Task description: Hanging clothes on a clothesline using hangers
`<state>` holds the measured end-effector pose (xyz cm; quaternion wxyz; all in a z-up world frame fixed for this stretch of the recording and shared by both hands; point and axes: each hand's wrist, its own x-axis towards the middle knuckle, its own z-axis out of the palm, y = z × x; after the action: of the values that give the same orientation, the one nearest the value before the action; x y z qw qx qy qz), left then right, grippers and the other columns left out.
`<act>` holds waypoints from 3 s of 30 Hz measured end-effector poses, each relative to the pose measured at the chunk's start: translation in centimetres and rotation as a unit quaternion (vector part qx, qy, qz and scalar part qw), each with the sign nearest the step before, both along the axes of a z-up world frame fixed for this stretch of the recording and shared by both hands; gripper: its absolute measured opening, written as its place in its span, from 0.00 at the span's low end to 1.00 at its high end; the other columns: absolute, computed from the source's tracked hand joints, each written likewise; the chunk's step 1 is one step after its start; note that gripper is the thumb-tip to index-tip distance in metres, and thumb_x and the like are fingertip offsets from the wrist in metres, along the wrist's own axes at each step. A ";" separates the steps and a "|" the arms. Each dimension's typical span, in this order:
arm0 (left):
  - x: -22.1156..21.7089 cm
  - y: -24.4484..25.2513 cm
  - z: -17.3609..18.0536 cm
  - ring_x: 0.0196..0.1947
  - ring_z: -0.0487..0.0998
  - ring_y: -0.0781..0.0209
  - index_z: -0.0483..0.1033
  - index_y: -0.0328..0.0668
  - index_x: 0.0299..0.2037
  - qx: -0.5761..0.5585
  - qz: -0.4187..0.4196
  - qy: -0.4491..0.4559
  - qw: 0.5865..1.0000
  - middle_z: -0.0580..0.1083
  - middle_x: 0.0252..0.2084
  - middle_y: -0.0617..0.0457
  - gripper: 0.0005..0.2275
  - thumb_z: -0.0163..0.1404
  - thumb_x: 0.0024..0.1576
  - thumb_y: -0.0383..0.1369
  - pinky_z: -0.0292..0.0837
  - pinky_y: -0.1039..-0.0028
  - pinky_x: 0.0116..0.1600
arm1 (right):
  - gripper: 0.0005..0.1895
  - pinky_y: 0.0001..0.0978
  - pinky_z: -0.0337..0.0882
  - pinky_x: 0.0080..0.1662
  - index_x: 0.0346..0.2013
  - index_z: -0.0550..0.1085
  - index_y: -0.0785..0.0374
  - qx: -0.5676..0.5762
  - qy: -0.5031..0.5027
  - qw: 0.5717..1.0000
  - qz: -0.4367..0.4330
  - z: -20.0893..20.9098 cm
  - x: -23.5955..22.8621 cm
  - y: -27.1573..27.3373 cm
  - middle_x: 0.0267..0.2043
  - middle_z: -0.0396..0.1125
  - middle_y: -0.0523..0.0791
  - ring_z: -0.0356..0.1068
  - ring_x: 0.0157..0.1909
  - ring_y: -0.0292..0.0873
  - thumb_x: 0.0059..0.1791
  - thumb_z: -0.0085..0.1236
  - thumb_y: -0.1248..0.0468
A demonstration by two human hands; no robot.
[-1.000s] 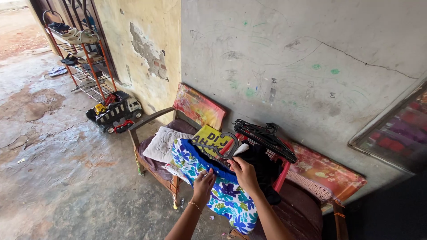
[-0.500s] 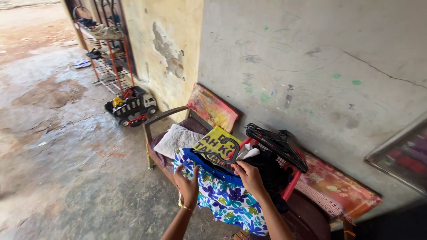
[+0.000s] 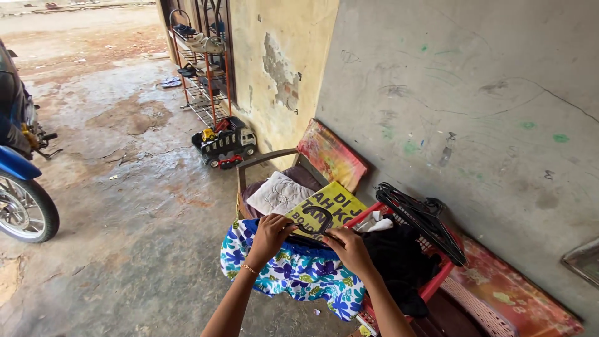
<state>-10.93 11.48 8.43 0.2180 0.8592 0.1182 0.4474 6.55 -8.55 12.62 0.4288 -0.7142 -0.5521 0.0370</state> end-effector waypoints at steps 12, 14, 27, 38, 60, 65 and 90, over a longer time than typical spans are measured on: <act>-3.8 3.0 -0.3 0.55 0.74 0.49 0.80 0.46 0.51 -0.016 0.100 -0.007 0.995 0.81 0.48 0.52 0.12 0.53 0.60 0.36 0.74 0.58 0.59 | 0.22 0.31 0.72 0.33 0.25 0.76 0.53 -0.080 -0.019 0.996 -0.043 -1.8 2.0 -3.3 0.24 0.75 0.36 0.75 0.26 0.36 0.53 0.47 0.44; -4.2 4.4 -2.0 0.58 0.73 0.49 0.80 0.49 0.53 -0.020 0.085 0.029 0.996 0.81 0.50 0.55 0.13 0.51 0.61 0.36 0.74 0.57 0.59 | 0.22 0.30 0.74 0.35 0.25 0.77 0.53 -0.076 -0.010 0.996 -0.046 -1.6 2.5 -3.9 0.25 0.76 0.36 0.77 0.28 0.36 0.53 0.47 0.44; -3.5 4.8 -1.9 0.64 0.68 0.51 0.83 0.54 0.48 -0.168 -0.022 -0.013 0.985 0.80 0.54 0.58 0.11 0.54 0.58 0.39 0.67 0.55 0.66 | 0.25 0.31 0.70 0.33 0.24 0.73 0.55 -0.098 0.020 0.987 -0.126 -3.9 5.8 -6.6 0.25 0.69 0.40 0.70 0.26 0.36 0.51 0.47 0.40; -3.3 2.9 0.2 0.50 0.75 0.53 0.82 0.47 0.41 0.001 -0.027 0.082 0.996 0.81 0.42 0.56 0.11 0.49 0.61 0.42 0.71 0.60 0.52 | 0.18 0.31 0.74 0.39 0.39 0.82 0.54 -0.078 -0.004 0.996 -0.033 -3.2 5.6 -5.1 0.34 0.74 0.41 0.76 0.36 0.37 0.52 0.52 0.47; -29.4 -4.2 1.1 0.18 0.66 0.60 0.66 0.47 0.23 0.007 0.322 0.039 0.946 0.65 0.19 0.58 0.15 0.55 0.60 0.39 0.62 0.67 0.28 | 0.27 0.35 0.69 0.57 0.56 0.74 0.47 -0.156 -0.047 0.926 0.340 0.7 -9.8 12.4 0.53 0.77 0.39 0.75 0.57 0.41 0.45 0.65 0.45; -41.9 -7.2 4.4 0.20 0.72 0.58 0.73 0.45 0.27 0.034 0.465 0.035 0.884 0.72 0.22 0.57 0.12 0.58 0.57 0.40 0.66 0.66 0.28 | 0.26 0.34 0.72 0.43 0.51 0.75 0.60 -0.172 -0.049 0.905 0.385 -1.1 -18.5 17.3 0.43 0.75 0.43 0.76 0.44 0.41 0.49 0.55 0.43; -84.3 -20.3 20.5 0.72 0.57 0.40 0.63 0.37 0.69 0.018 0.876 0.061 0.479 0.68 0.65 0.38 0.24 0.36 0.70 0.47 0.58 0.49 0.69 | 0.12 0.43 0.68 0.29 0.32 0.76 0.58 0.177 0.076 0.779 0.596 15.0 -75.3 20.3 0.17 0.66 0.51 0.69 0.21 0.52 0.53 0.60 0.55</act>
<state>-95.18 -8.85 28.94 -0.3101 0.3391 0.8142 0.3547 -68.72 11.72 27.59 0.4804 -0.1488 -0.8301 0.2408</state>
